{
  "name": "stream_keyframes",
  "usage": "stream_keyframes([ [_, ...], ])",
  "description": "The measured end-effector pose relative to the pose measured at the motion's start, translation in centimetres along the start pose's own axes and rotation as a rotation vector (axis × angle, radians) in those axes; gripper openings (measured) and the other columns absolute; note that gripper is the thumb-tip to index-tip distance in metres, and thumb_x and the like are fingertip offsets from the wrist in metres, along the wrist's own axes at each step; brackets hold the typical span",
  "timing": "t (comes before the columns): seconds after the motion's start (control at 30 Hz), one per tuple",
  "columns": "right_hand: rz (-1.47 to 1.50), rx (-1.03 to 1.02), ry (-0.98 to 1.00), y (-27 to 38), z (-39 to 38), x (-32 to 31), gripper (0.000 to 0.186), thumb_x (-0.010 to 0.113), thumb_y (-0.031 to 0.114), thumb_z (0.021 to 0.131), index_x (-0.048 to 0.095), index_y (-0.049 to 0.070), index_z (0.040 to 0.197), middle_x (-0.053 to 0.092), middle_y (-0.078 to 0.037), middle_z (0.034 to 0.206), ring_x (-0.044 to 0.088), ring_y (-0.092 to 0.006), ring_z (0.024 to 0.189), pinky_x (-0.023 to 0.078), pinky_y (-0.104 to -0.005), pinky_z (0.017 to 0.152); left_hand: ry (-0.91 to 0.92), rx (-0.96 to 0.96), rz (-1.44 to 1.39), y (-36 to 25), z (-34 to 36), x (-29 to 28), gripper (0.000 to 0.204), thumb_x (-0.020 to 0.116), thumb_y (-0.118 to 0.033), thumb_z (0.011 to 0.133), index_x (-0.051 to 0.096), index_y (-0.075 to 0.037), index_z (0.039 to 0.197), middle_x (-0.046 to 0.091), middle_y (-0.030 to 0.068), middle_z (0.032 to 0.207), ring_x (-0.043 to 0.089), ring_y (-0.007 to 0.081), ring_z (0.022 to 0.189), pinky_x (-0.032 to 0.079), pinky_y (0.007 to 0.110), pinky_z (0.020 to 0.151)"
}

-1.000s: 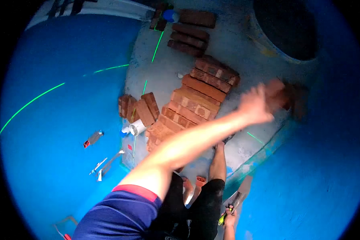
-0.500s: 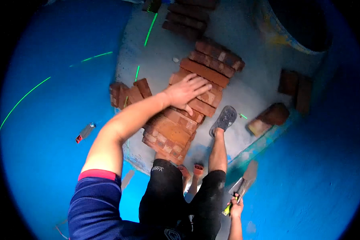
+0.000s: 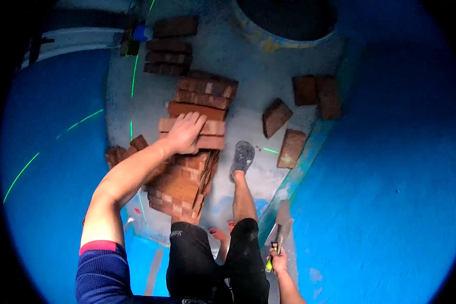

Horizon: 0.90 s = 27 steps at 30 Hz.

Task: The person lays bricks to build a short wall section, applying mortar to the bricks with a trowel and positioning them along a guide line.

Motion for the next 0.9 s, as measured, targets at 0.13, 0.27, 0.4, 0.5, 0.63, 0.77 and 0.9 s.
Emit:
stream_keyframes([
  [0.13,0.152,-0.058,-0.029,0.1,-1.0,-0.6,0.027,0.057,0.002,0.086,0.054,0.009,0.111,0.054,-0.002,0.078,0.051,-0.0126,0.057,0.047,-0.0259,0.051,-0.037,-0.168,-0.224,-5.6,5.1,-3.6,0.065,0.079,-0.026,0.051,0.048,-0.002,0.104,0.054,0.0188,0.100,0.053,0.0356,0.097,0.046,0.046,0.082],
  [0.27,0.098,-0.024,-0.013,0.8,-0.8,-0.3,0.026,0.058,0.004,0.085,0.053,0.009,0.110,0.053,-0.003,0.075,0.051,-0.0144,0.052,0.046,-0.0273,0.047,-0.044,-0.351,-0.664,-12.8,10.8,-2.9,0.089,0.079,-0.034,0.058,0.036,0.003,0.125,0.049,0.0256,0.118,0.050,0.0387,0.110,0.040,0.046,0.096],
  [0.4,0.066,0.021,0.010,2.3,-2.0,0.5,0.025,0.057,0.003,0.084,0.055,0.010,0.107,0.054,-0.002,0.070,0.052,-0.0146,0.055,0.046,-0.0273,0.051,-0.069,-0.331,-0.960,-16.6,10.6,-0.2,0.114,0.075,-0.039,0.065,0.002,0.003,0.143,0.025,0.0343,0.139,0.023,0.0443,0.133,0.008,0.051,0.112],
  [0.5,0.050,-0.026,0.000,3.4,-2.2,0.7,0.024,0.057,0.003,0.083,0.055,0.009,0.107,0.054,-0.002,0.069,0.053,-0.0150,0.054,0.046,-0.0272,0.050,-0.137,-0.182,-0.881,-15.9,4.0,2.9,0.093,0.074,-0.035,0.066,0.029,0.002,0.137,0.036,0.0266,0.134,0.031,0.0413,0.129,0.017,0.052,0.110],
  [0.63,0.075,-0.111,-0.023,2.1,-1.1,-0.8,0.026,0.058,0.004,0.084,0.053,0.007,0.110,0.054,-0.003,0.070,0.053,-0.0164,0.050,0.045,-0.0282,0.047,-0.195,-0.130,-0.621,-9.8,-9.6,1.8,0.085,0.078,-0.031,0.063,0.038,0.001,0.131,0.040,0.0218,0.132,0.035,0.0386,0.126,0.025,0.053,0.105],
  [0.77,0.009,-0.097,-0.025,3.1,-1.9,-0.1,0.025,0.057,0.004,0.085,0.053,0.007,0.110,0.054,-0.002,0.070,0.052,-0.0154,0.052,0.045,-0.0281,0.048,0.223,-0.066,-0.301,-6.5,-22.5,2.5,0.094,0.078,-0.027,0.062,0.030,-0.002,0.139,0.025,0.0211,0.145,0.022,0.0373,0.136,0.018,0.054,0.109],
  [0.9,-0.108,-0.090,-0.015,4.9,-3.5,1.5,0.023,0.057,0.005,0.084,0.054,0.007,0.107,0.054,0.000,0.073,0.052,-0.0126,0.057,0.047,-0.0268,0.051,0.207,0.119,0.106,-5.7,-26.9,8.3,0.071,0.054,-0.022,0.080,0.026,-0.012,0.144,0.021,0.0184,0.149,0.018,0.0356,0.138,0.018,0.052,0.110],
])
Point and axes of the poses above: each hand's wrist, its own z-axis towards the middle knuckle, its own x-axis out of the palm, y = z × x, the point moved 8 cm from there along z, towards the middle knuckle
